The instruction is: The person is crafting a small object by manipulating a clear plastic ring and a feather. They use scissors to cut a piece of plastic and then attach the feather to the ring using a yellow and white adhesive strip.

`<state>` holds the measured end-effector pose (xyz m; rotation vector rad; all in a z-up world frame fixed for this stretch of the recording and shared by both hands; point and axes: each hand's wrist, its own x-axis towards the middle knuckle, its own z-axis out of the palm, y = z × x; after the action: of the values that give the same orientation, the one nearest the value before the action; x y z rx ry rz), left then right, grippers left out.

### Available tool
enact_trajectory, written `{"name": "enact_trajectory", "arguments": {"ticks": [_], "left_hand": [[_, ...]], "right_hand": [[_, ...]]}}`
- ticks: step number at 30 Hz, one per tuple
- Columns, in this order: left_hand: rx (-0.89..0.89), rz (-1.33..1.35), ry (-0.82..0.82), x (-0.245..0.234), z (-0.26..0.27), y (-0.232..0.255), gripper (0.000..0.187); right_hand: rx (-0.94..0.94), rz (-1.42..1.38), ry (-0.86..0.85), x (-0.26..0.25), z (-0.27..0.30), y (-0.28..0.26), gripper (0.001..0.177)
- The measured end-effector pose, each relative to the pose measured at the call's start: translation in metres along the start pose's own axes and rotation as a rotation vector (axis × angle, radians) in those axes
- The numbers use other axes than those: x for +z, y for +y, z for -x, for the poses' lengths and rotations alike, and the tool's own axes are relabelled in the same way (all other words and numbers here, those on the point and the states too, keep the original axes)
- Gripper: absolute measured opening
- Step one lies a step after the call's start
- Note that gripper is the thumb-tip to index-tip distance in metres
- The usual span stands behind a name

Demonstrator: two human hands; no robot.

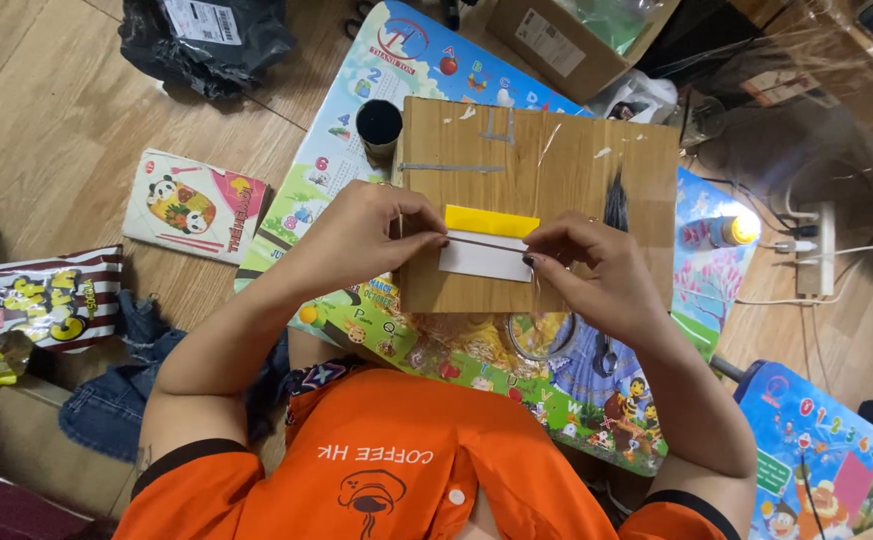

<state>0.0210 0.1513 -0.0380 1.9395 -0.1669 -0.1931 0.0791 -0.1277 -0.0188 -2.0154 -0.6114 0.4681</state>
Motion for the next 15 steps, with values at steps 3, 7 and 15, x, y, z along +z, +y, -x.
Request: {"name": "enact_trajectory", "arguments": {"ticks": [3,7,15], "left_hand": [[-0.059,-0.018,-0.051,-0.001,-0.003,0.006,0.011],[-0.09,-0.044,-0.108,-0.004,-0.008,0.011,0.012],[-0.133,-0.085,-0.177,-0.01,-0.012,0.022,0.014]], "right_hand": [[0.02,0.015,-0.003,-0.002,-0.003,-0.002,0.021],[0.062,0.023,-0.019,-0.001,-0.002,0.005,0.021],[0.114,-0.003,-0.033,-0.006,-0.005,0.005,0.022]]}}
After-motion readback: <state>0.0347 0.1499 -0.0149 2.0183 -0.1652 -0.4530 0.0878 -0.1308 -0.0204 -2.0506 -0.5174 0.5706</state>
